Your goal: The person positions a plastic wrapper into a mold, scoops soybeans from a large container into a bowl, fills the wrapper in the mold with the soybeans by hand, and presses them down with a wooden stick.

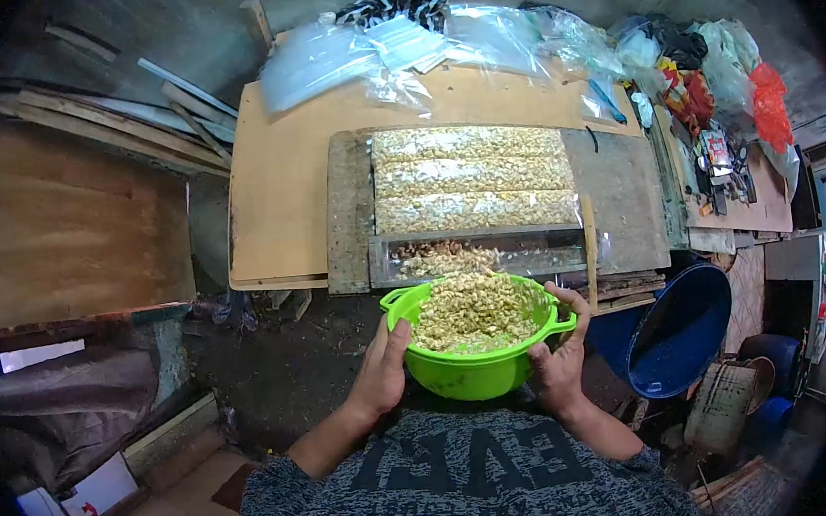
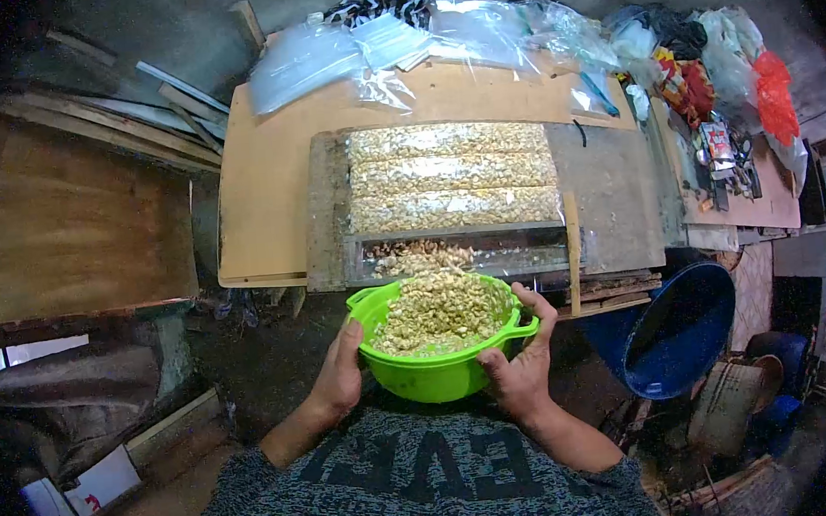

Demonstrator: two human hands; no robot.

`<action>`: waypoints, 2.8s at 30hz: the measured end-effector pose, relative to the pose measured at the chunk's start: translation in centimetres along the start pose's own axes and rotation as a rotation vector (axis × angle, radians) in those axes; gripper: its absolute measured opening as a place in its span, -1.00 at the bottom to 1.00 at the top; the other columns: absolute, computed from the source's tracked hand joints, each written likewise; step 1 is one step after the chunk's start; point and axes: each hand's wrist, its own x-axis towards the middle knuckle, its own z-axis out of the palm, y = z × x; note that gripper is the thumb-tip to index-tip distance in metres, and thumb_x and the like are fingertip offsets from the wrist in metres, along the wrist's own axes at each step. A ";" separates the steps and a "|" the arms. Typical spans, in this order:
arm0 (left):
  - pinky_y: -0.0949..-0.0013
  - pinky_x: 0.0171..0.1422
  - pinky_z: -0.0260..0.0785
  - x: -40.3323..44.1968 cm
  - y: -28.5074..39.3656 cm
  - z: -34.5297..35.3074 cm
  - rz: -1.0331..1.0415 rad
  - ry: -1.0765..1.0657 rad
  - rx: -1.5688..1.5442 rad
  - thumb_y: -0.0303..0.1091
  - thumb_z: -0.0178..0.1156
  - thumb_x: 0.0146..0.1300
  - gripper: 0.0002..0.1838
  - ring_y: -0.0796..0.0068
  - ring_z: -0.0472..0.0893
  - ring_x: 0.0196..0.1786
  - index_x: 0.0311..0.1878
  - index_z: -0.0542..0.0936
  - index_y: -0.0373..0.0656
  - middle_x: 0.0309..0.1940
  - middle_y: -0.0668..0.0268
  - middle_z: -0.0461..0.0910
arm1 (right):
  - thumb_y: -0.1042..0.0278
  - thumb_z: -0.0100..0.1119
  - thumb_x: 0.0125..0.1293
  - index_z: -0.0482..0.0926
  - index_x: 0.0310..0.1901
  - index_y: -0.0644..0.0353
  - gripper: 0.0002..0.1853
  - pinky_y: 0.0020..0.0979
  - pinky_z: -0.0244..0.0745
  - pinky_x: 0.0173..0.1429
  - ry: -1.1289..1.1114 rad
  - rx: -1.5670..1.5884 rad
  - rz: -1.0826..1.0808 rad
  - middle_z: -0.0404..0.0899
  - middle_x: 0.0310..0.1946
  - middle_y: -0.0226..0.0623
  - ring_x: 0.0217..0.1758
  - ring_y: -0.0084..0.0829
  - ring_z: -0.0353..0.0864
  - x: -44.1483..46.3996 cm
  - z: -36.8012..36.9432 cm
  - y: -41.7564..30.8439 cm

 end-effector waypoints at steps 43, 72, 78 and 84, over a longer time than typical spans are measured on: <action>0.35 0.52 0.04 3.9 2.1 7.1 -0.110 -0.151 -0.234 0.09 -0.29 0.59 -0.33 0.39 0.30 0.42 0.48 0.18 -0.30 0.36 0.15 0.35 | -0.16 0.45 0.14 0.15 0.36 0.24 -0.04 -0.23 0.19 0.43 0.100 -0.071 0.023 0.26 0.25 -0.10 0.33 -0.25 0.28 1.4 -7.3 -2.6; 0.31 0.46 0.14 0.7 0.5 -1.7 -0.006 0.111 -0.096 0.14 -0.32 0.56 -0.29 0.35 0.39 0.34 0.41 0.28 -0.34 0.29 0.10 0.43 | 0.03 0.41 0.25 0.18 0.24 0.26 -0.25 -0.25 0.24 0.37 -0.142 -0.119 -0.103 0.24 0.30 0.00 0.26 -0.28 0.31 2.0 0.7 -0.8; 0.33 0.45 0.14 1.7 -1.6 -1.9 0.011 0.045 -0.132 0.15 -0.28 0.55 -0.29 0.35 0.40 0.34 0.42 0.26 -0.34 0.31 0.10 0.42 | -0.02 0.41 0.23 0.20 0.25 0.22 -0.23 -0.16 0.20 0.42 -0.130 -0.122 0.026 0.23 0.30 0.03 0.31 -0.20 0.30 2.2 0.4 -1.5; 0.35 0.41 0.15 3.0 0.6 0.2 0.021 -0.057 -0.066 0.16 -0.19 0.52 -0.28 0.38 0.40 0.29 0.41 0.27 -0.31 0.24 0.15 0.45 | -0.11 0.40 0.20 0.19 0.29 0.20 -0.18 -0.12 0.19 0.45 0.020 -0.171 -0.039 0.23 0.30 -0.01 0.37 -0.16 0.27 1.3 -1.3 -2.6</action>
